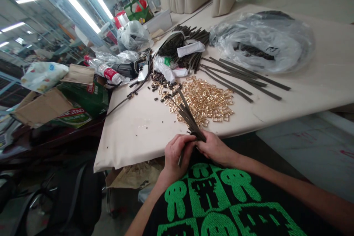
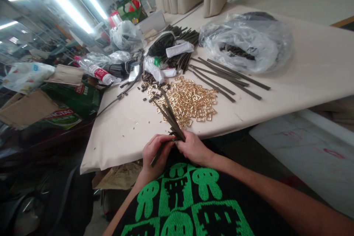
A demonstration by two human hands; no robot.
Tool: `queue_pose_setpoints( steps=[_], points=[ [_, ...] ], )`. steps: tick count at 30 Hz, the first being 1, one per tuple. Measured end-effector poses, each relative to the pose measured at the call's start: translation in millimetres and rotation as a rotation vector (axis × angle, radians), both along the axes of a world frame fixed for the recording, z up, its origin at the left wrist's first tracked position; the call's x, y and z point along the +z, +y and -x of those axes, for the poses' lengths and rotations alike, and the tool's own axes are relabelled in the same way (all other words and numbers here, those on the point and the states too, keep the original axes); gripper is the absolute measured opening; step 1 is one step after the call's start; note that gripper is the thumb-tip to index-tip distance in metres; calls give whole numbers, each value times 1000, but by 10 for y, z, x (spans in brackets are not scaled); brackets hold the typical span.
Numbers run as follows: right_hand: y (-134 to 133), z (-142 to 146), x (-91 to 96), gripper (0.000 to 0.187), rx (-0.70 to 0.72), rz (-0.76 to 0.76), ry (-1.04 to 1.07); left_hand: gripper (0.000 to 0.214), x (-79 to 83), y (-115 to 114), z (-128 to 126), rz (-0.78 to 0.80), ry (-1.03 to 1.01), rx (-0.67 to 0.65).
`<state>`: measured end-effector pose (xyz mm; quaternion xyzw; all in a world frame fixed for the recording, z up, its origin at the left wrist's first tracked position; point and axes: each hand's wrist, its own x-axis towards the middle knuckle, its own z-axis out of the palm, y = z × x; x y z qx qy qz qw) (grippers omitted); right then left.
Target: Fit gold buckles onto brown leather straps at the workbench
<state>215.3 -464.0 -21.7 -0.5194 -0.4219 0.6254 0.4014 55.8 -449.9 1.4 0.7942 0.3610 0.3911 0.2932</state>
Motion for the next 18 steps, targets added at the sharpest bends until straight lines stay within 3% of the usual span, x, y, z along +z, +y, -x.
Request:
queue_pose_setpoints(
  steps=[8, 13, 18],
  points=[
    [-4, -13, 49, 16, 26, -11, 18, 6, -72, -35, 66, 61, -114, 62],
    [-17, -18, 27, 15, 25, -44, -51, 9, -65, -71, 111, -26, -13, 31],
    [-22, -28, 13, 17, 25, -80, -100, 8, -93, -72, 114, -41, 107, 101]
  ],
)
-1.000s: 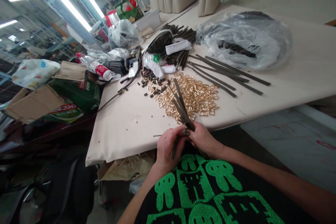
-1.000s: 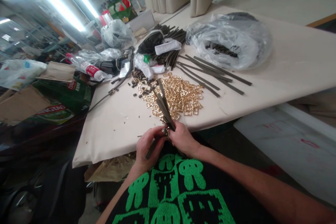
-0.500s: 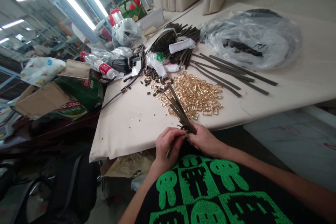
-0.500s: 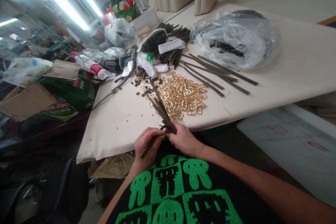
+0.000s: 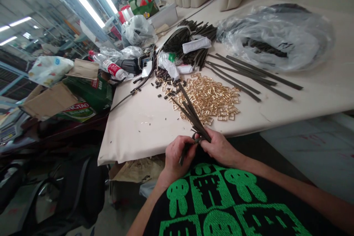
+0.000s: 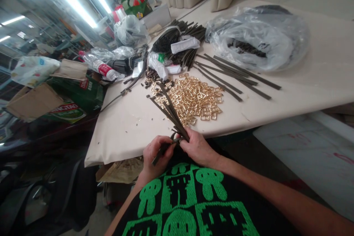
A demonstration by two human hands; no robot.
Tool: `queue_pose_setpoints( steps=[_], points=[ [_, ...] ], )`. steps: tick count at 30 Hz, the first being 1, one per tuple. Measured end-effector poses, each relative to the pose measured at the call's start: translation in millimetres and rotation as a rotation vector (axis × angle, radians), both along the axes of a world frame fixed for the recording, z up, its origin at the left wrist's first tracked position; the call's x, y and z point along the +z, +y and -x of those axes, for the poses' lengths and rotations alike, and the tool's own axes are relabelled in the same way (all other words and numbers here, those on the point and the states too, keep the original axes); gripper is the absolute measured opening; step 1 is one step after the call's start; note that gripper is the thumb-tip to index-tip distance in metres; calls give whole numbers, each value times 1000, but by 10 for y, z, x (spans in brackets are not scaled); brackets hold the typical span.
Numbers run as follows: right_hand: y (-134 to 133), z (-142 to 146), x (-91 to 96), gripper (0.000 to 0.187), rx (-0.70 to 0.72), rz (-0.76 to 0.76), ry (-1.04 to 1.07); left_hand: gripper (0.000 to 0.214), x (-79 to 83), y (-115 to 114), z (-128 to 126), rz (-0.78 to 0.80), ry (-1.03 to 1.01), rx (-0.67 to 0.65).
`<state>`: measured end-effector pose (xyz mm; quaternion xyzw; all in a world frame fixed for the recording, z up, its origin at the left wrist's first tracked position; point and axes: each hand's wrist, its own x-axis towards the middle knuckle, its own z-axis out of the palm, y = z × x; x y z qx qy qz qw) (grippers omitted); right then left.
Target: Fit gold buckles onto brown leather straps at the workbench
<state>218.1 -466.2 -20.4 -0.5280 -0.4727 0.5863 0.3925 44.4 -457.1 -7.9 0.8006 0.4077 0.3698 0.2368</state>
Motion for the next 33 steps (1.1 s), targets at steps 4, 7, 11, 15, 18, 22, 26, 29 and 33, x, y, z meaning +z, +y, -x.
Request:
queue_pose_setpoints(
  steps=[4, 7, 11, 15, 18, 22, 26, 29, 33],
  points=[
    [-12, -8, -13, 19, -10, -16, -38, 5, 36, -1, -6, 6, 40, -23],
    [-18, -10, -15, 18, -22, -29, -70, 5, 46, -13, 8, 31, 30, -59],
    [-15, -10, 1, 17, -28, -40, -75, 5, -6, -22, 41, 42, -5, -48],
    [-17, -21, 4, 16, -11, -20, -55, 7, -1, -10, 56, 63, -11, -41],
    [-22, -37, -14, 21, -10, -7, -31, 12, 62, 8, 65, 37, -49, 60],
    [-25, -56, -42, 22, -3, -10, -34, 13, 113, 32, 87, 1, -43, 126],
    [-24, -66, -42, 24, 4, -1, -27, 22, 102, 56, 104, -38, -11, 78],
    [-26, -71, -26, 23, 15, 15, -19, 23, 101, 69, 104, -26, 15, 19],
    [-30, -70, -30, 24, 42, 43, -2, 23, 117, 67, 82, -8, 6, -44]
  ],
)
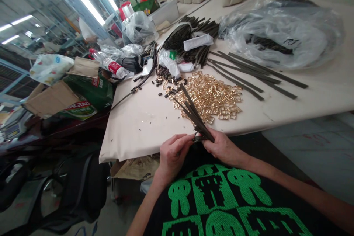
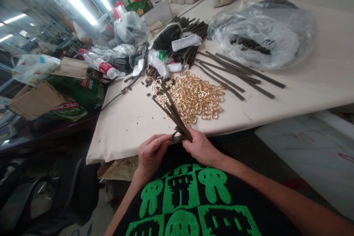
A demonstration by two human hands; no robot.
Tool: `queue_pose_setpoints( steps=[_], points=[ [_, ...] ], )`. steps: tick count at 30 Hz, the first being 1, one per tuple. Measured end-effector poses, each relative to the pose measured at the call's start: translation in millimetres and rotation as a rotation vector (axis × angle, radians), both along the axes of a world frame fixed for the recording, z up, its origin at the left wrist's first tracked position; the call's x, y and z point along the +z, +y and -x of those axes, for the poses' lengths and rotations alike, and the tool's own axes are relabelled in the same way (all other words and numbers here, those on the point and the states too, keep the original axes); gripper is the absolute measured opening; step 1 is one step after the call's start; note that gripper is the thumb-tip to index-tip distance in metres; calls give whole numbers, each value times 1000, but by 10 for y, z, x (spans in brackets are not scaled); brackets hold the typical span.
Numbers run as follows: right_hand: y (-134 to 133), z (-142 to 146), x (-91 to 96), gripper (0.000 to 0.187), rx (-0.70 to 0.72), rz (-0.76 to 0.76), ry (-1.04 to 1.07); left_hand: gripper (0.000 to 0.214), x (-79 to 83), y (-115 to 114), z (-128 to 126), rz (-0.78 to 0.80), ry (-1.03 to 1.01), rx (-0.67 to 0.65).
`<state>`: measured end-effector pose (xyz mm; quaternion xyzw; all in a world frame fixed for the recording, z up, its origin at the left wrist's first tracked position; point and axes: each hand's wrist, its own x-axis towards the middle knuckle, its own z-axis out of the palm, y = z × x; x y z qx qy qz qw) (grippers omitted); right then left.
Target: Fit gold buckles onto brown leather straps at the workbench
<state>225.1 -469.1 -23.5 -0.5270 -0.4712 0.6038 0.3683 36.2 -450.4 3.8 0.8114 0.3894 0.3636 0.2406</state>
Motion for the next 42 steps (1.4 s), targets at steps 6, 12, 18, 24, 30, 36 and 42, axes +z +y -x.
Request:
queue_pose_setpoints(
  steps=[6, 12, 18, 24, 30, 36, 42],
  points=[
    [-14, 7, -32, 25, 22, 35, 50, 16, 8, -3, 3, -39, -36, -113],
    [-34, -34, 71, 24, 23, -105, -55, 9, 33, 7, -14, -6, -16, -16],
    [-45, -101, 100, 22, 73, -325, -313, 15, 138, 7, -124, 456, -288, 146],
    [-84, -148, 70, 22, 118, -394, -563, 18, 69, -23, -127, 858, -578, 164],
    [-97, -192, 60, 24, 183, -451, -648, 11, 35, -99, -105, 975, -588, 152],
    [-127, -204, 16, 24, 217, -407, -590, 11, -16, -173, -118, 1056, -644, 157],
    [-117, -201, -47, 18, 181, -325, -504, 19, -6, -204, -99, 1023, -657, 131]
  ],
)
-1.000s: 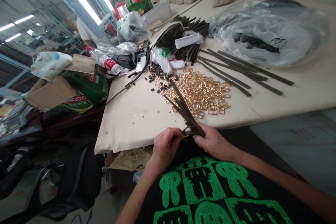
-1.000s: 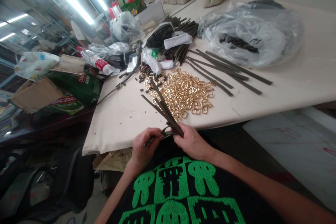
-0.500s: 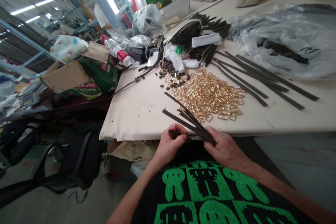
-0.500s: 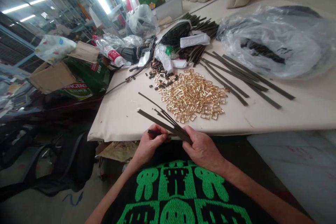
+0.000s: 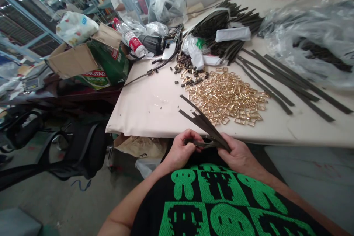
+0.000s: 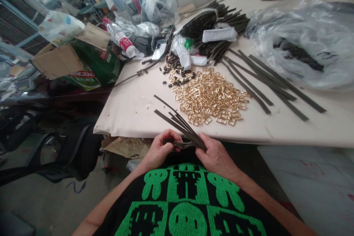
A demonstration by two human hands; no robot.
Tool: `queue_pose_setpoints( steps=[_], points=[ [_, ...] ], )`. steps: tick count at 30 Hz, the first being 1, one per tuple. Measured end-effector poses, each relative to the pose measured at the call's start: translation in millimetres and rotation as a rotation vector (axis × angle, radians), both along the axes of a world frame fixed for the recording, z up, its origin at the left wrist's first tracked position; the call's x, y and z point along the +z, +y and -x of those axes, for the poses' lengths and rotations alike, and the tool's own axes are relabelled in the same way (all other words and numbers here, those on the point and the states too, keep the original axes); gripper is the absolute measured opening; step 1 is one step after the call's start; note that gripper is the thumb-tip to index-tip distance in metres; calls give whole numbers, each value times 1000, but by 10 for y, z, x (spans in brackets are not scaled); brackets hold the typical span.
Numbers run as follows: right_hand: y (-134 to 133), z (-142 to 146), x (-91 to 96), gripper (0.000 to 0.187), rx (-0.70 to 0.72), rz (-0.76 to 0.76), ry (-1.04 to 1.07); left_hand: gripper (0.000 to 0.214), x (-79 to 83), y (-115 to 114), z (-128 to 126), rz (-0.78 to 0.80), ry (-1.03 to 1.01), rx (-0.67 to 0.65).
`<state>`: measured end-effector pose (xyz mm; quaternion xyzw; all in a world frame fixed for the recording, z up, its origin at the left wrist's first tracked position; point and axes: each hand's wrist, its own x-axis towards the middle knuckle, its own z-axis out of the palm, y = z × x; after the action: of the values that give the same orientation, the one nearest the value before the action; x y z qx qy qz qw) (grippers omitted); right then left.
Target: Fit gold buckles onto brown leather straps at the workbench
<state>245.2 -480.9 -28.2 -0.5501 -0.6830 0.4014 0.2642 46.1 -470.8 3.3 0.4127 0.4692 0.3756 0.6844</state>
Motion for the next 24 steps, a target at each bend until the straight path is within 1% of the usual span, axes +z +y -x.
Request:
queue_pose_setpoints(
  steps=[3, 5, 6, 8, 10, 12, 14, 16, 18, 21, 23, 24],
  points=[
    [10, -9, -21, 22, -31, 49, 73, 30, -13, 13, 40, 18, -57, 57],
    [13, -15, -30, 26, -44, 68, 131, 33, -41, 14, 85, 7, -43, 136],
    [13, -17, -33, 27, -54, 77, 151, 33, -55, 9, 113, -24, -5, 199],
    [8, -18, -35, 28, -78, 105, 171, 30, -75, -16, 173, -135, 121, 343],
    [1, -12, -37, 31, -98, 168, 197, 20, -75, -56, 225, -294, 285, 413],
    [-5, -1, -46, 35, -98, 260, 256, 7, -56, -93, 252, -478, 439, 370],
    [-7, 12, -65, 40, -75, 351, 330, 1, -34, -109, 246, -645, 536, 267],
    [-6, 21, -90, 46, -39, 423, 392, 13, -21, -97, 218, -737, 566, 177],
    [-6, 23, -107, 50, 11, 480, 450, 26, -15, -63, 187, -744, 570, 117],
    [-6, 23, -96, 50, 81, 550, 539, 32, 4, -12, 151, -719, 580, 103],
    [-2, 24, -61, 49, 93, 589, 561, 33, 27, 9, 127, -635, 509, 104],
    [2, 26, -39, 49, 97, 609, 558, 36, 39, 15, 113, -559, 436, 106]
  ],
)
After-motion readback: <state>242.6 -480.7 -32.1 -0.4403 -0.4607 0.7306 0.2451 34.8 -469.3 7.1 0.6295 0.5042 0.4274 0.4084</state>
